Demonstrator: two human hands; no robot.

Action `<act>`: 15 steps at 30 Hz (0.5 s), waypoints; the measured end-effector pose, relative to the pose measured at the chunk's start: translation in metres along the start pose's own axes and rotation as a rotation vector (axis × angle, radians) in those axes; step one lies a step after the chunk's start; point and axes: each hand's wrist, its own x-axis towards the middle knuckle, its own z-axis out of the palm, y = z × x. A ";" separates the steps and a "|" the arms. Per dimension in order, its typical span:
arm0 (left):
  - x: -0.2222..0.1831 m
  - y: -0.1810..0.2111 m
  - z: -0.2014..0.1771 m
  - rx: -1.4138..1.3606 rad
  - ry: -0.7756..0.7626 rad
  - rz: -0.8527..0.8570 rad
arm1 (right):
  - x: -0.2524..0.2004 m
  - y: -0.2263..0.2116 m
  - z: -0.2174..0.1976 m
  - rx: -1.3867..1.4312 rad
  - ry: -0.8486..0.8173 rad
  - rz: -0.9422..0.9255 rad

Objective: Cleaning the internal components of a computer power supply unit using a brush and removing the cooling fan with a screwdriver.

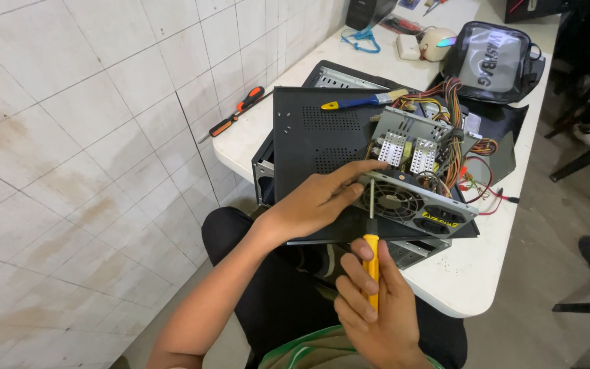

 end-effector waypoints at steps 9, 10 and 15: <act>0.002 0.000 0.004 0.050 -0.001 0.013 | -0.004 -0.009 0.003 0.318 -0.146 0.167; 0.001 -0.001 0.005 0.048 -0.001 0.011 | -0.003 -0.007 0.003 0.319 -0.143 0.167; 0.002 -0.001 0.005 -0.001 0.012 -0.001 | -0.002 -0.005 0.004 0.403 -0.180 0.201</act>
